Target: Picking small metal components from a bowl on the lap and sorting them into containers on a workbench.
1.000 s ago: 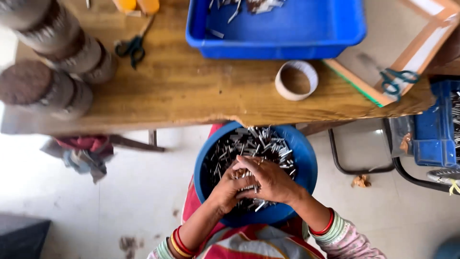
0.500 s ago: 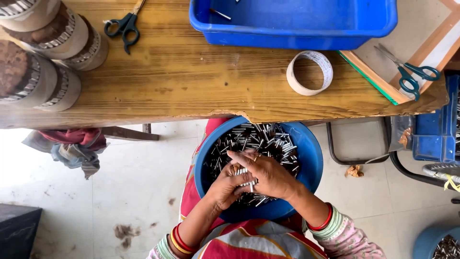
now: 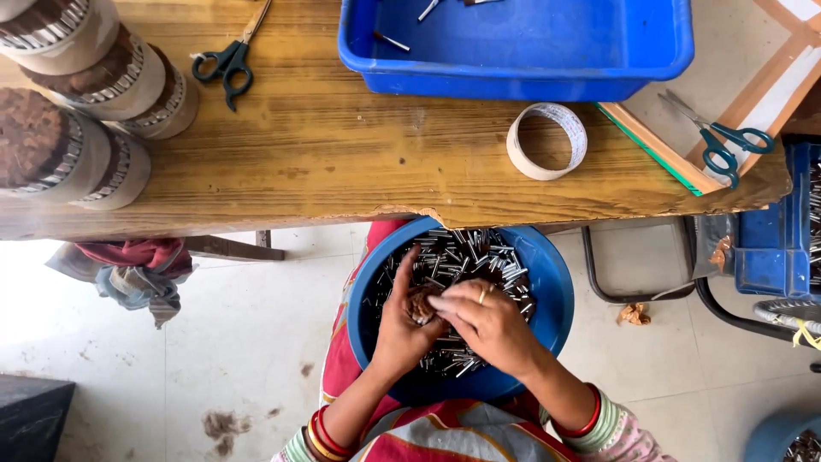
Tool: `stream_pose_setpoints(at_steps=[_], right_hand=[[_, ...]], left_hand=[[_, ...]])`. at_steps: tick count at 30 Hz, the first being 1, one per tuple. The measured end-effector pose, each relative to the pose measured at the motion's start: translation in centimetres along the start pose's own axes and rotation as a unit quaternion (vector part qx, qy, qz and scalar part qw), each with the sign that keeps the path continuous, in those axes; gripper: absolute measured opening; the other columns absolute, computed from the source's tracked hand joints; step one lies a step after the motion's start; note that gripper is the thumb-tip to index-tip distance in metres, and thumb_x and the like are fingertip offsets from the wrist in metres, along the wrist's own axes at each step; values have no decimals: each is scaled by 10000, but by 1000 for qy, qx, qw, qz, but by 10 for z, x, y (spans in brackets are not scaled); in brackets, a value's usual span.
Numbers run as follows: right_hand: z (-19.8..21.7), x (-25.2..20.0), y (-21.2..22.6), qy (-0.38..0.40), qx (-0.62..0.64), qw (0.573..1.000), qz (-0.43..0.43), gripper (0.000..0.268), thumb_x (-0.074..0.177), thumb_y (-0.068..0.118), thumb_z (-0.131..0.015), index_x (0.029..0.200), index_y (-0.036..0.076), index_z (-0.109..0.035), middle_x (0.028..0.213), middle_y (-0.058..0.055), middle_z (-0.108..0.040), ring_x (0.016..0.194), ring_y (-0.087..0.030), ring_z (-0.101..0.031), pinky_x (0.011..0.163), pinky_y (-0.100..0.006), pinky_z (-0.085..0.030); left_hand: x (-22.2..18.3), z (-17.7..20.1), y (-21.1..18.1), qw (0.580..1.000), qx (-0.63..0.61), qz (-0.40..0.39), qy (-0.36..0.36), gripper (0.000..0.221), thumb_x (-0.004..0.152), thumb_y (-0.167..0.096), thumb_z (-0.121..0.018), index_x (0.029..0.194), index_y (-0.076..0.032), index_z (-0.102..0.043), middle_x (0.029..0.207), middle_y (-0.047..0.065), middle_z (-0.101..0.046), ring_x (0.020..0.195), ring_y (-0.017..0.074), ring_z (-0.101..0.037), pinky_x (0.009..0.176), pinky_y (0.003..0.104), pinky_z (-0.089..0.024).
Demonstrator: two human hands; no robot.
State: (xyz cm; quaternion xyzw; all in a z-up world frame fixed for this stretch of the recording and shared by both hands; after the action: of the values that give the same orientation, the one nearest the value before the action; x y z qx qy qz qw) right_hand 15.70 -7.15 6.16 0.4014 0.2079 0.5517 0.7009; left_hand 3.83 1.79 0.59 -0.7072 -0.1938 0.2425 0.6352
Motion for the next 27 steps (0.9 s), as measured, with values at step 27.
stream_pose_setpoints(at_steps=[27], right_hand=[[6, -15, 26, 276, 347, 867, 228, 656, 1112, 630, -391, 1302, 128, -768, 1365, -13, -728, 1371, -220, -631, 1349, -438, -300]], left_hand=[[3, -8, -3, 965, -238, 109, 5, 1140, 820, 131, -717, 1665, -253, -55, 1063, 123, -698, 927, 188, -727, 800, 309, -637]])
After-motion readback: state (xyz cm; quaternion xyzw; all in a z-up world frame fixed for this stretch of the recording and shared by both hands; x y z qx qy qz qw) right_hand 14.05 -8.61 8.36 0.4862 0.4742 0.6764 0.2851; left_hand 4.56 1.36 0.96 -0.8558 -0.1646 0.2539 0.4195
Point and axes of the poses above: each hand's wrist, its own x-axis towards the middle knuckle, its own z-axis out of the back of the hand, y = z × x, the point moved 5 cm from there along x, towards the middle knuckle
